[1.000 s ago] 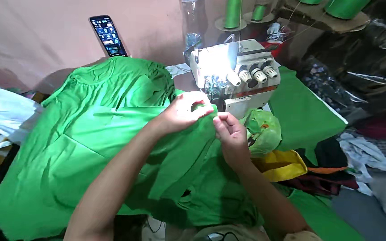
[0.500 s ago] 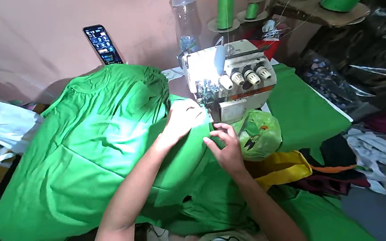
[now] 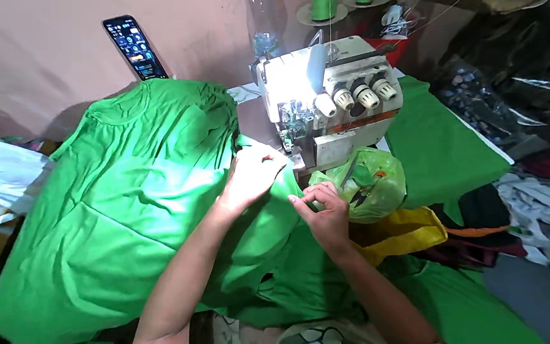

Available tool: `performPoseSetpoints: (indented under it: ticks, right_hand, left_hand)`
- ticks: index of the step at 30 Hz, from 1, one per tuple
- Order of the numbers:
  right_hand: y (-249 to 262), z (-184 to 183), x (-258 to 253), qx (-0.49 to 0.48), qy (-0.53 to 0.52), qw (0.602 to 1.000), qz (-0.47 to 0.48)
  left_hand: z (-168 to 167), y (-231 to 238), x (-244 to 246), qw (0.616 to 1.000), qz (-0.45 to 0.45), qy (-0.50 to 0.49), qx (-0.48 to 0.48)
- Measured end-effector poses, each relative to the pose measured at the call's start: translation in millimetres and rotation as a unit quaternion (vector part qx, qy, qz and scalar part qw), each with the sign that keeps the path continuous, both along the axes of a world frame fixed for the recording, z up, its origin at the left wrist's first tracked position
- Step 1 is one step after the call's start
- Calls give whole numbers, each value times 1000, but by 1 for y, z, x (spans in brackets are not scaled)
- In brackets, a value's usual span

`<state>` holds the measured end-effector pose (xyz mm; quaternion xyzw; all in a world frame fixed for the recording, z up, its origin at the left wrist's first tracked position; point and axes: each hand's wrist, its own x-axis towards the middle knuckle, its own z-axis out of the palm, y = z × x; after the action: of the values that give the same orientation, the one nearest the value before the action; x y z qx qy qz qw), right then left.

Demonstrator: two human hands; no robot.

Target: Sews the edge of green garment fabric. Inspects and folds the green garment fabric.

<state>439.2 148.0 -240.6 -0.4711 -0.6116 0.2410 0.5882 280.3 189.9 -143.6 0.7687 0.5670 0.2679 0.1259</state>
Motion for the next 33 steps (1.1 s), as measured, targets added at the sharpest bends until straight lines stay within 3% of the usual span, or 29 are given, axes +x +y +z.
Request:
performPoseSetpoints:
  ticks: [4, 11, 17, 27, 33]
  right_hand:
    - [3, -1, -1, 2, 15, 1000, -8]
    - [3, 2, 0, -15, 76, 996, 43]
    - [2, 5, 6, -35, 95, 994, 45]
    - [17, 8, 8, -46, 107, 993, 34]
    - [21, 12, 6, -62, 127, 989, 37]
  left_hand:
    - [-3, 1, 4, 1000, 13, -8, 12]
    - [-37, -14, 19, 971, 9, 113, 208]
    - [-63, -30, 27, 974, 18, 129, 185]
    - [-45, -11, 34, 985, -7, 144, 100]
    - [-41, -23, 25, 986, -14, 90, 138]
